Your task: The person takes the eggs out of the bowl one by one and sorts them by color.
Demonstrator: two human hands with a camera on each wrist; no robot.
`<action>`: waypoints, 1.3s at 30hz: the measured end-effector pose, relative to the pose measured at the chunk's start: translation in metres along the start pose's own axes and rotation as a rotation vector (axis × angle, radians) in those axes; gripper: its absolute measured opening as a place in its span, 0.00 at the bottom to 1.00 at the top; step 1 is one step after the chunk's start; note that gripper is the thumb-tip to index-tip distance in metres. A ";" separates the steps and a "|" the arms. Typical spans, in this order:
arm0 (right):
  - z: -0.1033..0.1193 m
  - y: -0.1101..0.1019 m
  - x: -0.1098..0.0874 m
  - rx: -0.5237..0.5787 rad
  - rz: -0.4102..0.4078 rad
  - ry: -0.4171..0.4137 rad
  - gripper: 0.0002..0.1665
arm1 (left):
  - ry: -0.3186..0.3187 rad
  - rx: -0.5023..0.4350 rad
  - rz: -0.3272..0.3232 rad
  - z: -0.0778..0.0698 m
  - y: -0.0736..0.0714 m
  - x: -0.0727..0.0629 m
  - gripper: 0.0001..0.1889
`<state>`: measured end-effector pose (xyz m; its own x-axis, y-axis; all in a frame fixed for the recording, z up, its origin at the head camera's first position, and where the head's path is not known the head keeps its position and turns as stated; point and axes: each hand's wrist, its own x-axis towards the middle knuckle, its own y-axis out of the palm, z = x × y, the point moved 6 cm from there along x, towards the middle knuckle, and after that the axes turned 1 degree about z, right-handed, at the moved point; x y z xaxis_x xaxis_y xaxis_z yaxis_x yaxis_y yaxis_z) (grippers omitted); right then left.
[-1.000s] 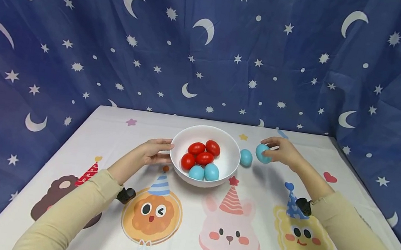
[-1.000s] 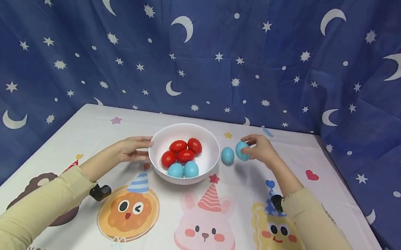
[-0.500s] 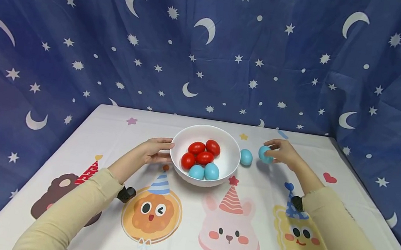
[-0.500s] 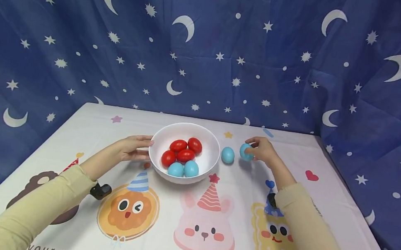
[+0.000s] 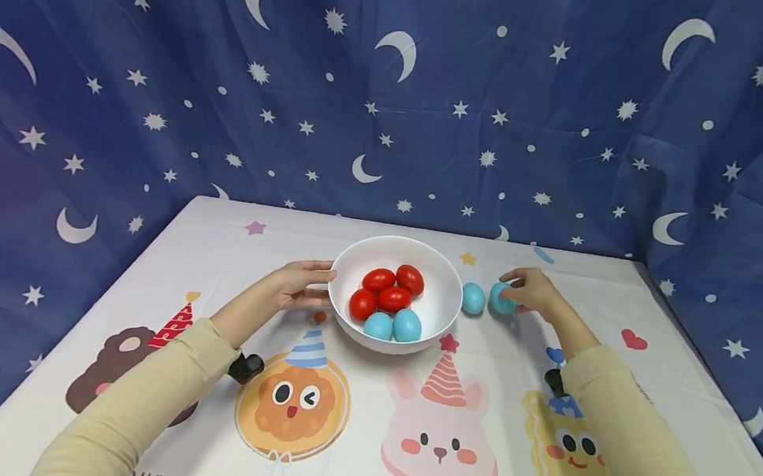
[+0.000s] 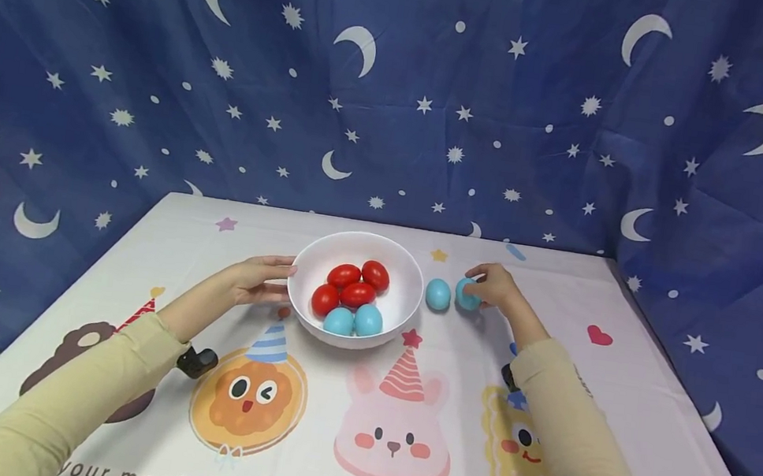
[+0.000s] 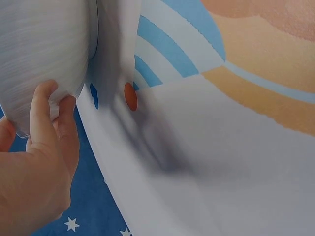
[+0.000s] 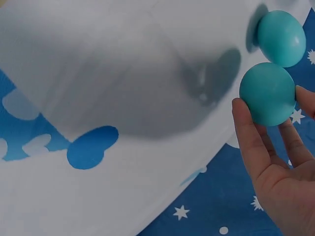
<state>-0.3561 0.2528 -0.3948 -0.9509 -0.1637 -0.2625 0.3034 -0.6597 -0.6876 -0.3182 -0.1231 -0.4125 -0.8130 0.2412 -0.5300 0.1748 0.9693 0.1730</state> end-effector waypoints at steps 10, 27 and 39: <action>-0.006 0.010 0.005 0.024 0.024 0.052 0.29 | -0.004 -0.012 -0.016 0.003 -0.002 0.001 0.28; -0.004 0.010 0.004 0.046 0.075 0.079 0.29 | -0.008 -0.011 -0.004 0.000 -0.001 0.001 0.29; -0.004 0.010 0.008 0.013 0.082 0.098 0.28 | -0.007 -0.008 -0.010 0.000 0.000 0.001 0.28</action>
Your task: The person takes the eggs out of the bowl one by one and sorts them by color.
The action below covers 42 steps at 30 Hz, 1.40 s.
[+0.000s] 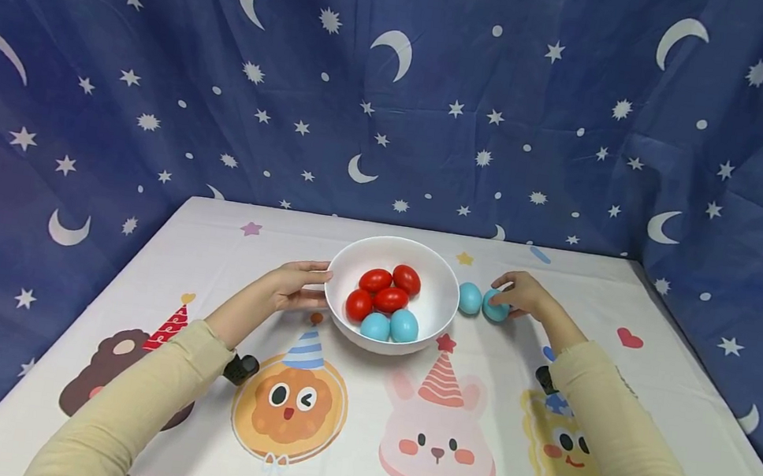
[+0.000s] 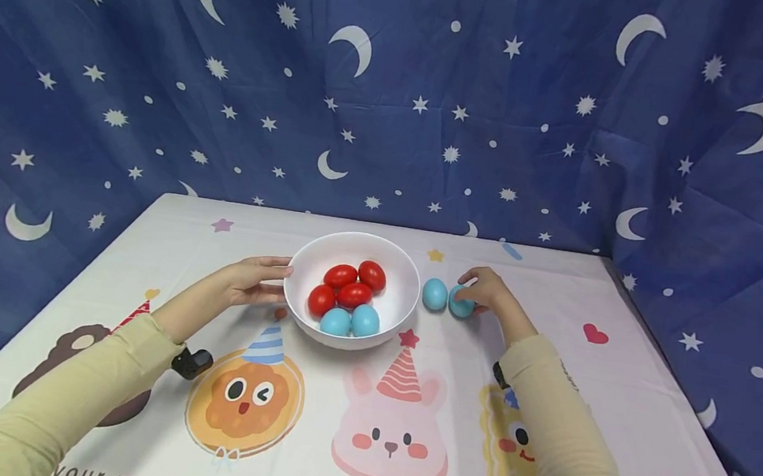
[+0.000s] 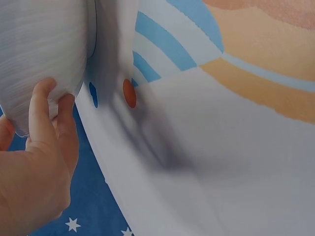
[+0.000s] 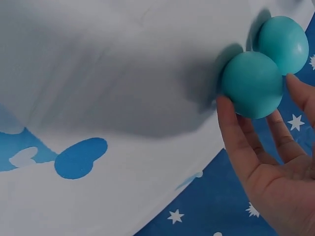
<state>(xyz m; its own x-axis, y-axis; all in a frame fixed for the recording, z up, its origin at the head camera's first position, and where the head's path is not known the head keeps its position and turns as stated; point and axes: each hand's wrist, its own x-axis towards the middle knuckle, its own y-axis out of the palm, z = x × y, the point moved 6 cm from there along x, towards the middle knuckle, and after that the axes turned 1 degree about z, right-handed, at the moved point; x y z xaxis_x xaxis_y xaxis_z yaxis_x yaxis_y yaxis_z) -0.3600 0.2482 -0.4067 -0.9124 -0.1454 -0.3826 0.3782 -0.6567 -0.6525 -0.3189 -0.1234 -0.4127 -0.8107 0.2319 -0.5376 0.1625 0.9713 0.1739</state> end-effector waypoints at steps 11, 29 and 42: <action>0.004 -0.003 0.000 -0.087 0.010 0.019 0.29 | -0.013 -0.016 0.001 0.004 -0.001 0.002 0.29; 0.029 -0.012 -0.021 -0.149 -0.026 -0.078 0.27 | -0.022 -0.013 0.010 0.004 -0.003 0.002 0.30; 0.043 -0.003 -0.035 -0.138 -0.046 -0.228 0.22 | -0.024 -0.017 0.011 0.002 0.000 0.000 0.29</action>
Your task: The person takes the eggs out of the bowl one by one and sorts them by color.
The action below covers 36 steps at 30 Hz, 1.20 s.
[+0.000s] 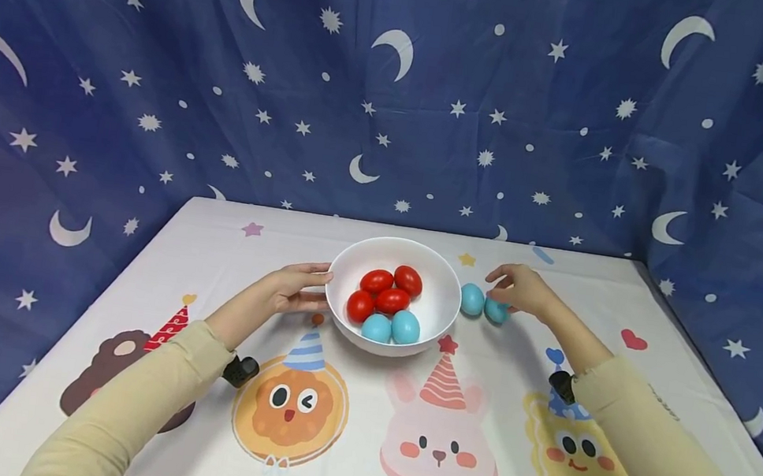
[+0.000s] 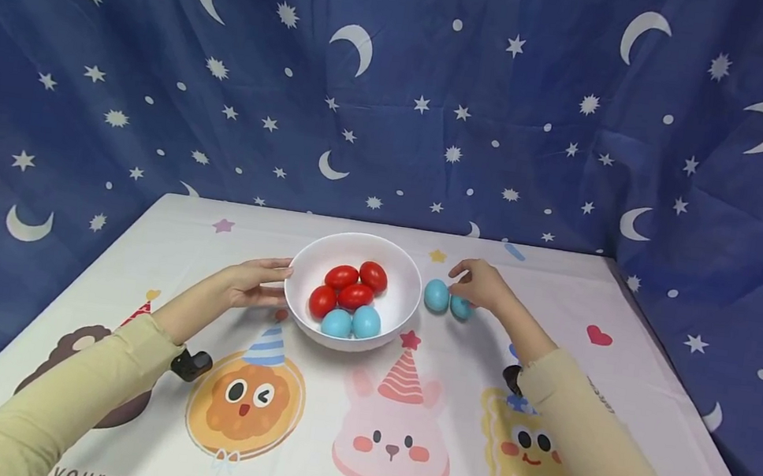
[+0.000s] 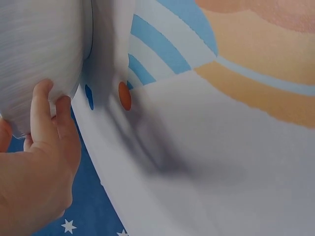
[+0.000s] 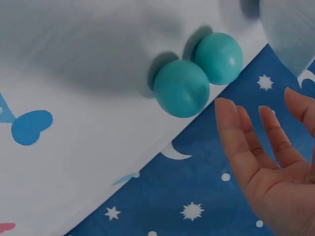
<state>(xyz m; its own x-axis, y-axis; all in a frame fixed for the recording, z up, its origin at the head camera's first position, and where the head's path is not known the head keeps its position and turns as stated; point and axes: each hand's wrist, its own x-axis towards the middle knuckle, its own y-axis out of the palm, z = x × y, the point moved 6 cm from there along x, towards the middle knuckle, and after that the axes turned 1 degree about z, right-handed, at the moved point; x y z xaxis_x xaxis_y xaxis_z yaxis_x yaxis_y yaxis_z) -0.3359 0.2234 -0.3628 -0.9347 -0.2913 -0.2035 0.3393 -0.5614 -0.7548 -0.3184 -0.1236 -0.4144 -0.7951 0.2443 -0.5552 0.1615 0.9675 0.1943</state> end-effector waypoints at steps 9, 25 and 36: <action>0.021 -0.006 -0.011 0.009 -0.032 -0.036 0.20 | 0.014 0.014 -0.018 0.000 0.001 0.000 0.28; 0.065 0.010 -0.019 0.024 -0.033 -0.154 0.16 | 0.017 0.001 -0.023 0.000 -0.002 -0.001 0.29; 0.089 0.032 -0.014 0.004 0.007 -0.185 0.15 | 0.015 0.029 -0.067 -0.003 -0.001 -0.001 0.28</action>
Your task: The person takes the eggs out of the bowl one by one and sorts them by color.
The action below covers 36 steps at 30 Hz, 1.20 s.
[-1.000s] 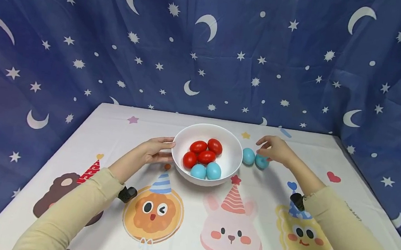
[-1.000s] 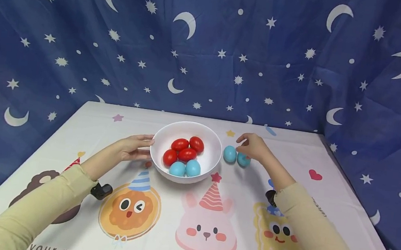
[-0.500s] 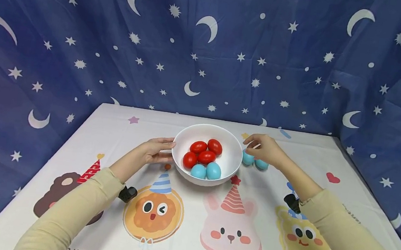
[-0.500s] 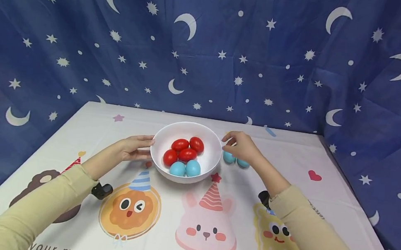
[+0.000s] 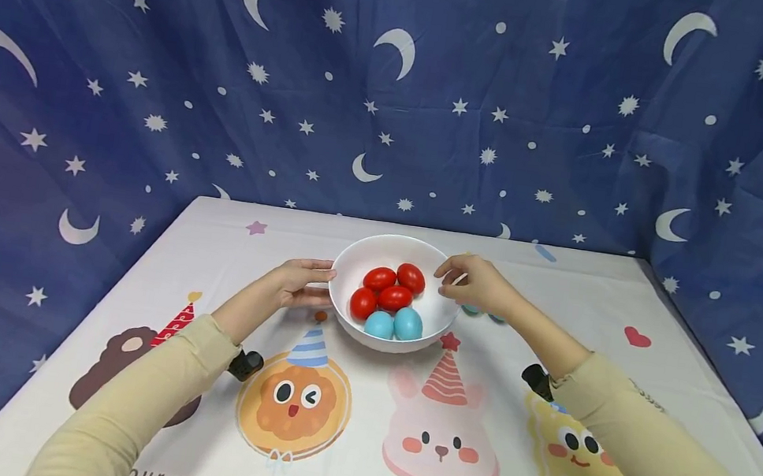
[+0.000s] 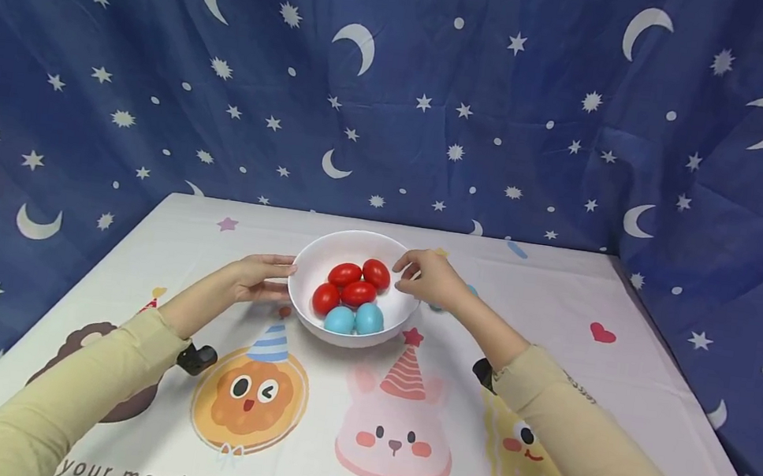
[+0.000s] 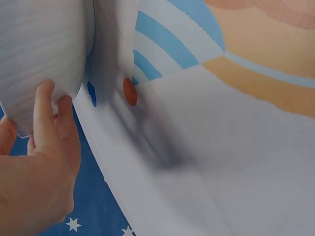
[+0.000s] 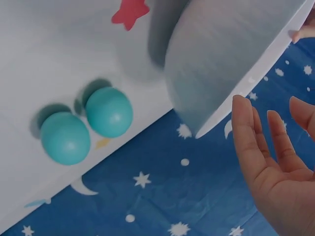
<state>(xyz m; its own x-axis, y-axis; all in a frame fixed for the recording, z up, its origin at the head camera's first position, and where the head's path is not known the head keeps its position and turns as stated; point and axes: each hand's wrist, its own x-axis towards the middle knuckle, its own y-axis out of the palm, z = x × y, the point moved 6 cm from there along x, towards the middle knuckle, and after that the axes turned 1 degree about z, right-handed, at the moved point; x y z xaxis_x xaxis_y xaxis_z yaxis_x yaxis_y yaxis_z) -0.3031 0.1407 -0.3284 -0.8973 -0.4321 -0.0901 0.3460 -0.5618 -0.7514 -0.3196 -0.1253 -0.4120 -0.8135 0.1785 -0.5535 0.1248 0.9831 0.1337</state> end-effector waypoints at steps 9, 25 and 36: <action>0.015 0.018 0.010 -0.075 0.087 -0.041 0.16 | -0.013 0.030 -0.006 -0.002 -0.002 0.001 0.28; 0.022 0.037 0.019 -0.195 0.165 -0.088 0.14 | -0.007 0.024 0.017 -0.003 0.003 0.002 0.28; 0.017 0.048 0.029 -0.247 0.171 -0.030 0.14 | -0.011 0.018 0.020 -0.001 0.001 0.000 0.28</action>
<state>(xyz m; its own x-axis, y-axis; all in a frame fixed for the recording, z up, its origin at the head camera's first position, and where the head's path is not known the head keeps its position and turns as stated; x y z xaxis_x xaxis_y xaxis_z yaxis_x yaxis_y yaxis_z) -0.3073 0.0890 -0.3558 -0.8218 -0.5288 -0.2123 0.4109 -0.2918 -0.8637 -0.3200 -0.1241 -0.4107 -0.8046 0.1989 -0.5595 0.1516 0.9798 0.1304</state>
